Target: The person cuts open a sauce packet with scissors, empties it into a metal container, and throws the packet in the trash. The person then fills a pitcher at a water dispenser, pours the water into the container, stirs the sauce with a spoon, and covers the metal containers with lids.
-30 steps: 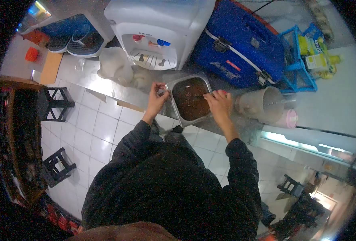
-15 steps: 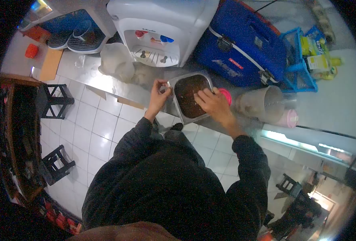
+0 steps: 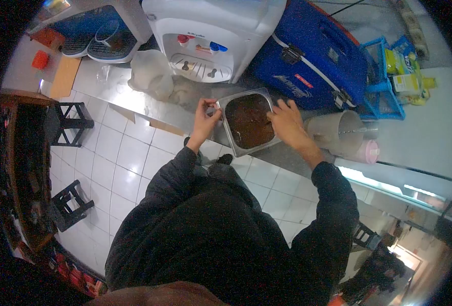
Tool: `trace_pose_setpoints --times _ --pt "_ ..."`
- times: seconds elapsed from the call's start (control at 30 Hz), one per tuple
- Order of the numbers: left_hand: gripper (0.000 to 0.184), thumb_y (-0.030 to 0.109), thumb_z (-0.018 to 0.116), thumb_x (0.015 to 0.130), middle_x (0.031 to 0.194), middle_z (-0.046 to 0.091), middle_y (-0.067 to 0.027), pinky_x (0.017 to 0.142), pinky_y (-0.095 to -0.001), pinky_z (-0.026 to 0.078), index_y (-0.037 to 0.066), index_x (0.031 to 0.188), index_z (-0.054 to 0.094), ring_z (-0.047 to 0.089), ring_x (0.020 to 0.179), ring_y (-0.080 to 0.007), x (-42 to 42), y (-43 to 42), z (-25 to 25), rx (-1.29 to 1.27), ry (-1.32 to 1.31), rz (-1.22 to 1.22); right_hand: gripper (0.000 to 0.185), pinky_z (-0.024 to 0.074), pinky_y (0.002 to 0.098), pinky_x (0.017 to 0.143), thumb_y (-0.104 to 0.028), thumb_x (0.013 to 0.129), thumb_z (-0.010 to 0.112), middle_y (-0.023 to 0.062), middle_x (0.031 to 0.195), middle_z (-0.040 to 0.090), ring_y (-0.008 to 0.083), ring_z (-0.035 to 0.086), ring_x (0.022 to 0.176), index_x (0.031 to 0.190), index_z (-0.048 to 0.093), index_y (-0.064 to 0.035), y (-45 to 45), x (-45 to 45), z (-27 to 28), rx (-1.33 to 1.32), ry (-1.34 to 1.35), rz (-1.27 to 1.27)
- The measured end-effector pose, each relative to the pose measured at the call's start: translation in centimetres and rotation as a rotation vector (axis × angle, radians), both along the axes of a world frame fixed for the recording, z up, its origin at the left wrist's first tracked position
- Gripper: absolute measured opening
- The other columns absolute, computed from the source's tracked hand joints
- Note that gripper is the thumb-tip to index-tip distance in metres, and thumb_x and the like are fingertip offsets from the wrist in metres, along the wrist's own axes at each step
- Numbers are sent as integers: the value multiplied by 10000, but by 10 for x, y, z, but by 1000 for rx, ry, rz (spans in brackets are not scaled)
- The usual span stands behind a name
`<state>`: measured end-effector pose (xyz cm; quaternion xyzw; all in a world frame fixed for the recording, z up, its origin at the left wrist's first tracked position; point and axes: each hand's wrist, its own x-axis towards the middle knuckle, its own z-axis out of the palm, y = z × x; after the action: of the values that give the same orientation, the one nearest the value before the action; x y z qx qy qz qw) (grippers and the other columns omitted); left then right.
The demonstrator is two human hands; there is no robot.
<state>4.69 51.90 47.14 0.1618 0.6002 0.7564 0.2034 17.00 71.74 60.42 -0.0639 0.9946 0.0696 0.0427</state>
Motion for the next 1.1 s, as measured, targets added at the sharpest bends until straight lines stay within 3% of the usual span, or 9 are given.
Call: trace_pose_setpoints --times 0.17,0.27,0.37,0.57,0.67,0.93,0.97,1.03,1.1 --pt "306 -5 601 753 883 475 -36 510 -184 410 55 1008 442 476 646 -53 -2 5 -6 53 -89 -25 39 294 373 748 -134 719 634 3 720 565 192 467 819 756 642 -141 -6 21 -2 -277 73 -285" --pt "308 -8 602 751 878 476 -36 497 -184 404 59 1004 438 479 631 -55 -1 5 -6 51 -82 -18 61 290 375 752 -145 740 624 2 743 558 189 464 796 795 647 -159 -14 22 15 -312 54 -391" --pt "307 -13 601 758 874 479 -37 469 -186 391 58 1002 430 479 592 -56 -1 4 -7 48 -85 -28 85 288 370 765 -153 735 631 -10 808 551 170 466 784 818 642 -170 -23 16 33 -133 220 -291" --pt "309 -14 600 770 871 480 -39 437 -186 374 54 1009 417 471 538 -57 -1 1 -1 77 -130 -56 168 302 311 801 -138 739 565 -32 850 511 125 484 835 902 600 -156 -26 -3 26 424 384 252" --pt "319 -10 606 764 870 479 -39 450 -183 379 55 1015 419 472 546 -56 -2 0 2 65 -138 -65 146 330 272 780 -145 747 529 10 850 530 132 483 839 875 589 -110 -15 -11 10 444 301 376" --pt "323 -2 614 746 865 477 -33 523 -176 392 56 1011 439 477 609 -49 -1 0 -1 39 -81 -30 170 310 364 793 -201 729 628 20 845 541 168 476 887 885 603 -137 -27 0 11 -8 -49 -93" --pt "319 -9 605 754 876 475 -34 564 -203 440 52 1022 443 483 687 -68 -2 -1 -3 37 -94 -45 179 312 372 781 -213 724 639 23 834 539 175 474 880 884 606 -141 -29 1 10 -78 -71 -163" --pt "312 -22 586 769 897 471 -36 644 -257 535 44 1043 451 496 842 -105 -4 -1 -8 36 -117 -80 166 316 372 759 -196 731 629 25 831 539 179 474 870 888 609 -149 -39 0 2 -123 10 -135" --pt "328 -30 576 775 902 468 -41 653 -262 538 43 1068 448 507 834 -108 -6 -3 -3 35 -147 -116 176 322 366 736 -184 720 619 28 837 542 186 474 874 892 610 -149 -46 -5 -9 -87 90 -109"
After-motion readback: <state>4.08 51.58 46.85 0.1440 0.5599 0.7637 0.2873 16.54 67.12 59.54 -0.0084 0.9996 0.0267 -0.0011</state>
